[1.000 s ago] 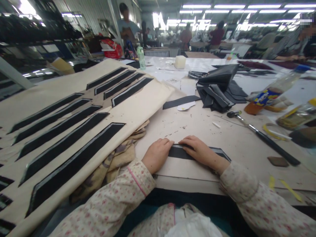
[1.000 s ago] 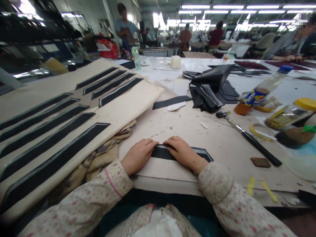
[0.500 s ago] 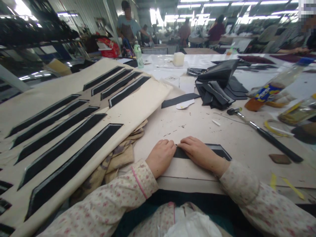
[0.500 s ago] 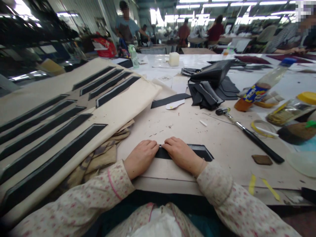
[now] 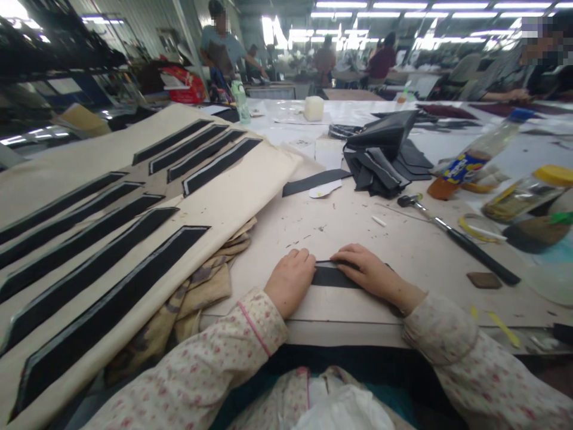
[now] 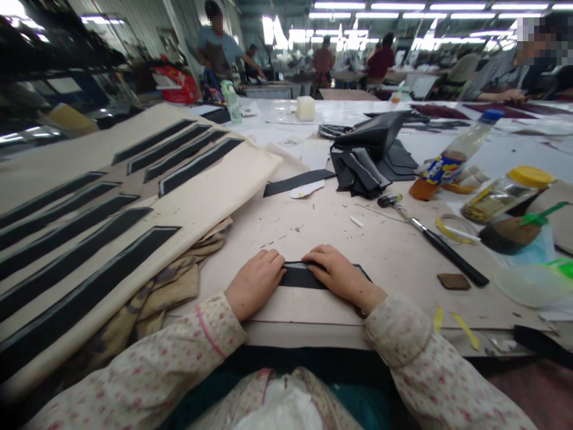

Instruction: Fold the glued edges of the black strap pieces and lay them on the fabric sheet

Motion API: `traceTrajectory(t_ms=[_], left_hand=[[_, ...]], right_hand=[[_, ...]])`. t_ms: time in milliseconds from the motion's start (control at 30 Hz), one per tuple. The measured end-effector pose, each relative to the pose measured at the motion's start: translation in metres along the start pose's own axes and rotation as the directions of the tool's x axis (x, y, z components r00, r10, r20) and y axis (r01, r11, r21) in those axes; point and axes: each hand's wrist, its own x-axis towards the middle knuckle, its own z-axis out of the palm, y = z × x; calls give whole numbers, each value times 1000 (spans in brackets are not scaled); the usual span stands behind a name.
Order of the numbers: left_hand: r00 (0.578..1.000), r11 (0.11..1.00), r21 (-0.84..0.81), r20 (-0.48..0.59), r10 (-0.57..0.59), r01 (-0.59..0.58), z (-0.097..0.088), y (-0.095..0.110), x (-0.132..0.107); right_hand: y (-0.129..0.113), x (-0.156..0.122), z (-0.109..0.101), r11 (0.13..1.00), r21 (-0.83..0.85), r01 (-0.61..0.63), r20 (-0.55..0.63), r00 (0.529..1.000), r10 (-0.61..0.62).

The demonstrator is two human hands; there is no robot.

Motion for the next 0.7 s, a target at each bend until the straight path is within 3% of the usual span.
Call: traceTrajectory(t_ms=[233,467,700], left_hand=[[993,966,-232,-13,114,-114,3,2,3],[981,982,-82,87,175,-168,-6,13,9],[999,999,-3,4,54,-54,4,21,20]], right_hand=[[1,-2,2,997,-58,51,2,999,-51],[-5,-3,1,973,-187,133,46,991,-126],[7,-11,-12,995,-95,30,48,999,-25]])
